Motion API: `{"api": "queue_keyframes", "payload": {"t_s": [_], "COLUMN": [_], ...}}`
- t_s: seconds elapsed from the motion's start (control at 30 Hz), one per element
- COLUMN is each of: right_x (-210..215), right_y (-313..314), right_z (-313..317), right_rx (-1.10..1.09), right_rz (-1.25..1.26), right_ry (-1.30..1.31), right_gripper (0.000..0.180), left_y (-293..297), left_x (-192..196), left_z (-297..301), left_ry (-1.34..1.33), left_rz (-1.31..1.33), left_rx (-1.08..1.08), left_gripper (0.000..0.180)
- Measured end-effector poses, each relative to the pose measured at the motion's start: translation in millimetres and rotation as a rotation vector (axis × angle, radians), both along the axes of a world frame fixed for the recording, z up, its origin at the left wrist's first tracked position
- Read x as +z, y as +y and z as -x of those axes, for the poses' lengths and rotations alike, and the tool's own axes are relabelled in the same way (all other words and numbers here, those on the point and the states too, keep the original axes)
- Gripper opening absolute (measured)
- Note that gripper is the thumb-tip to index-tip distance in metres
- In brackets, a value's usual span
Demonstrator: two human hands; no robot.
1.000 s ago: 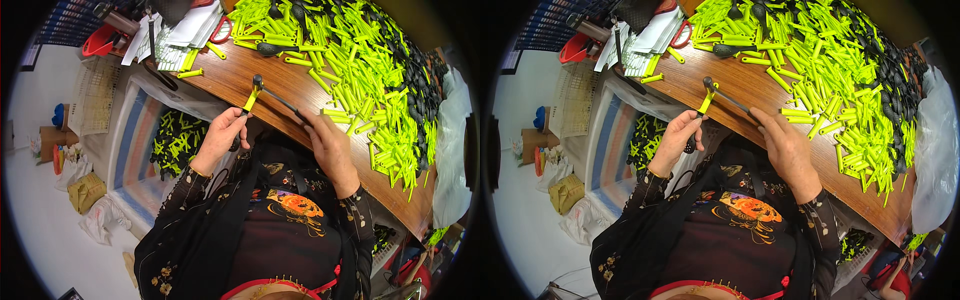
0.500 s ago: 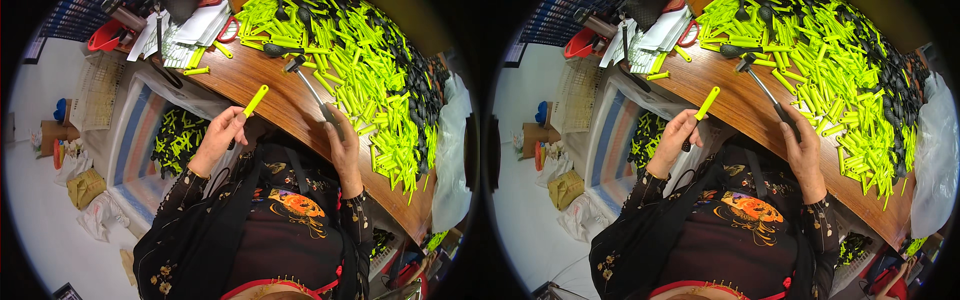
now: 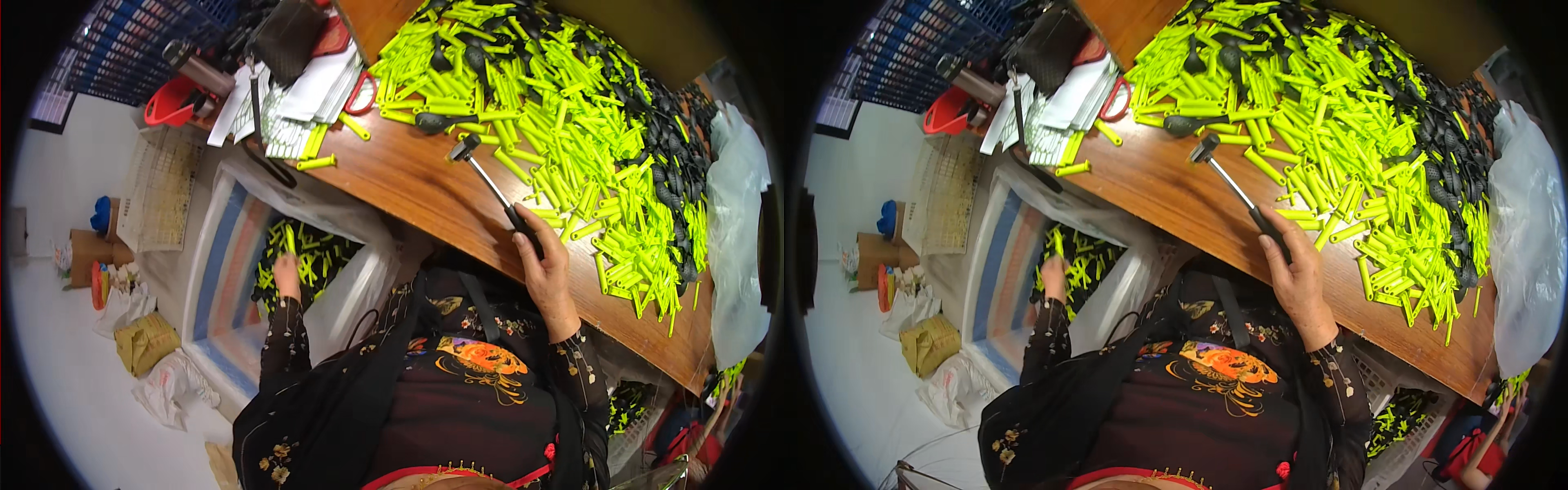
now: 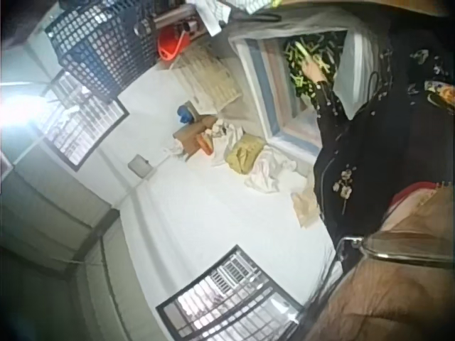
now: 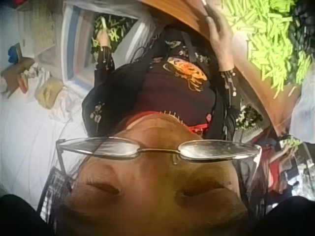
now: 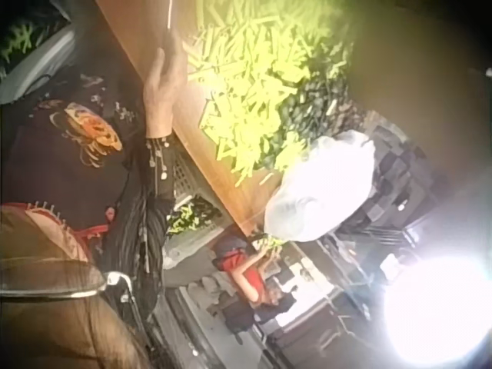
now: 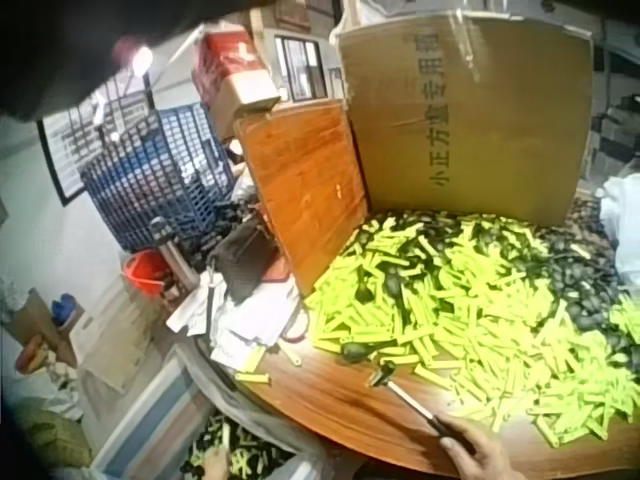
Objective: Assembling small green and black plastic components on a workbench using a small hammer.
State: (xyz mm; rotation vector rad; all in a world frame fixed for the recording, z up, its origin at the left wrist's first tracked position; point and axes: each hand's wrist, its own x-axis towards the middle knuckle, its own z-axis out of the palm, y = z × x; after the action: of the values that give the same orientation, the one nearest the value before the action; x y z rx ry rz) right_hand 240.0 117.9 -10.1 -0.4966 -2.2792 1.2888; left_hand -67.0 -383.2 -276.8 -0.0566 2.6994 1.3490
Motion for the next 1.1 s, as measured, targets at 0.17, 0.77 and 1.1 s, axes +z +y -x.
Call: {"api": "queue_keyframes", "payload": {"t_s": [0.17,0.77,1.1], "right_x": [-1,-12,-8], "right_y": [1,3,3], "right_z": [0,-10,-13], "right_rx": [-0.034,-0.212,-0.252], "right_rz": [-0.006,0.391,0.477], "right_ry": [0.000,0.159,0.210], "right_gripper": [0.039,0.044,0.045], "left_y": [-56,416,468], "left_x": [-107,294,258], "left_z": [-24,-15,6], "left_ry": [-0.246,0.904,0.999], "left_rz": [1.330,-0.136,0.136], "left_rx": [-0.716,-1.061,-1.136], "left_gripper": [0.031,0.020,0.023]}}
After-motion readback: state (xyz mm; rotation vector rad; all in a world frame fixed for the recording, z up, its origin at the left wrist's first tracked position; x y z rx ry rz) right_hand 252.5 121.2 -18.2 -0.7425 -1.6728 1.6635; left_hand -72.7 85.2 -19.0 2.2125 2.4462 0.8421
